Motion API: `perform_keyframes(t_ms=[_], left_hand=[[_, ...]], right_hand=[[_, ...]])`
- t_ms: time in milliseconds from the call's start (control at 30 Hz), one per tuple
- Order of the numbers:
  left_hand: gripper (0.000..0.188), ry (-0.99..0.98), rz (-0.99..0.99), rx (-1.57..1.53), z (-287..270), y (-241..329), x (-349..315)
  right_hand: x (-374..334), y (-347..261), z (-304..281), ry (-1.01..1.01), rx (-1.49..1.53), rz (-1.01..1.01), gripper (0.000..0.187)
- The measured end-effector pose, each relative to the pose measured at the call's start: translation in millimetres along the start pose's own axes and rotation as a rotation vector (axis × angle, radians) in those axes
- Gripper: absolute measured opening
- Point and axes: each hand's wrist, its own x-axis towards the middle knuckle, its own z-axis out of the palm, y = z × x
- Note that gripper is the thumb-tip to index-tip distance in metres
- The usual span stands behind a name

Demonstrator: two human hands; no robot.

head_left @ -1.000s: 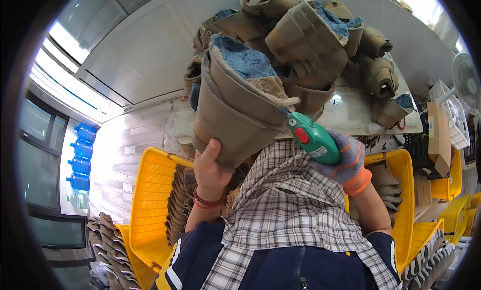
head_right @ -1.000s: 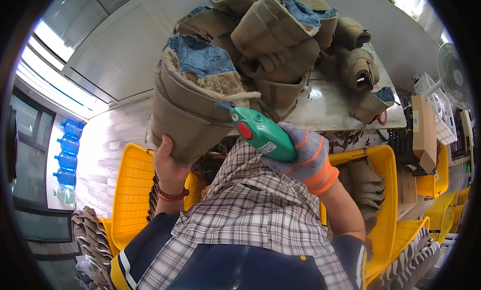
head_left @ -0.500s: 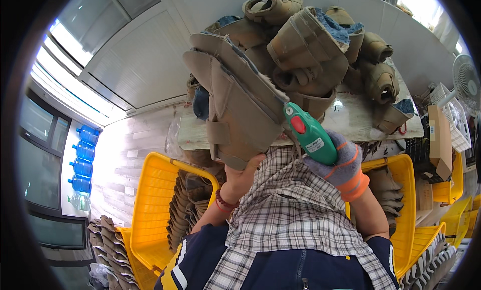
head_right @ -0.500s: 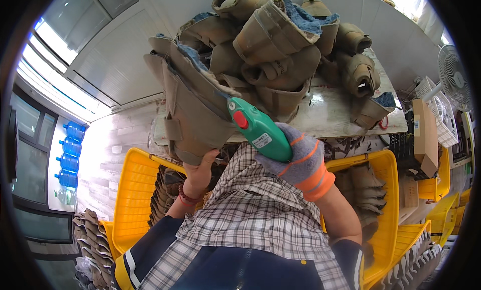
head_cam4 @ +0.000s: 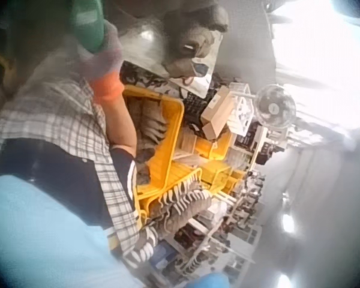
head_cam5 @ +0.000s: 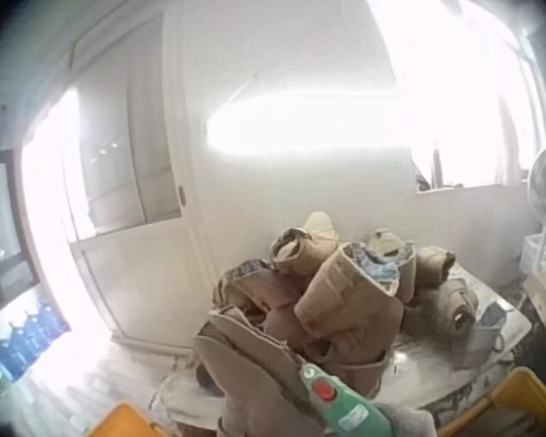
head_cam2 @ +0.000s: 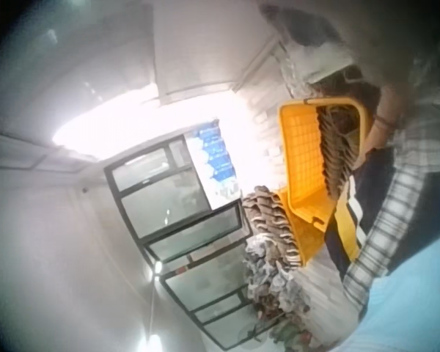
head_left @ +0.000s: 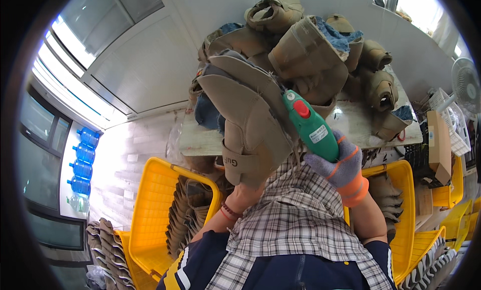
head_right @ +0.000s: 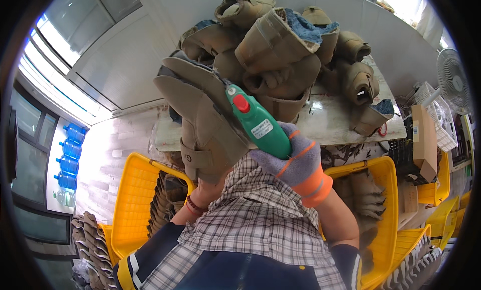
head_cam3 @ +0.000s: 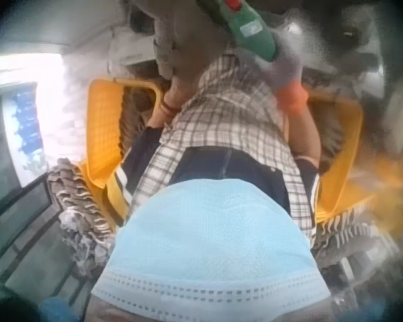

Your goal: The person trims the edges of beige slip-on shoes using a green rotary tool and then uses red-handled scissors to cut the interior lining. The person handles the shoes one at a time, rotating them to access different areas, and places trimmed shoes into a yellow bin.

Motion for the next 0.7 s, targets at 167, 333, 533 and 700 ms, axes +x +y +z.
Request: perform_keyframes(t_ms=[167, 333, 533, 700], left_hand=[[0.025, 0.163, -0.288, -0.231, -20, -7, 10], [0.05, 0.248, -0.255, -0.205, -106, -40, 91], [0.044, 0.119, -0.112, 0.533, -171, -71, 296], [0.051, -0.029, -0.061, 0.645, -137, -112, 439]], right_hand=[[15, 9, -19, 0.15, 0.145, 0.107, 0.043], [-11, 49, -56, 0.225, -0.13, 0.2, 0.039], [-37, 62, -62, 0.246, -0.08, 0.355, 0.036], [-38, 65, -72, 0.296, -0.149, 0.318, 0.036]])
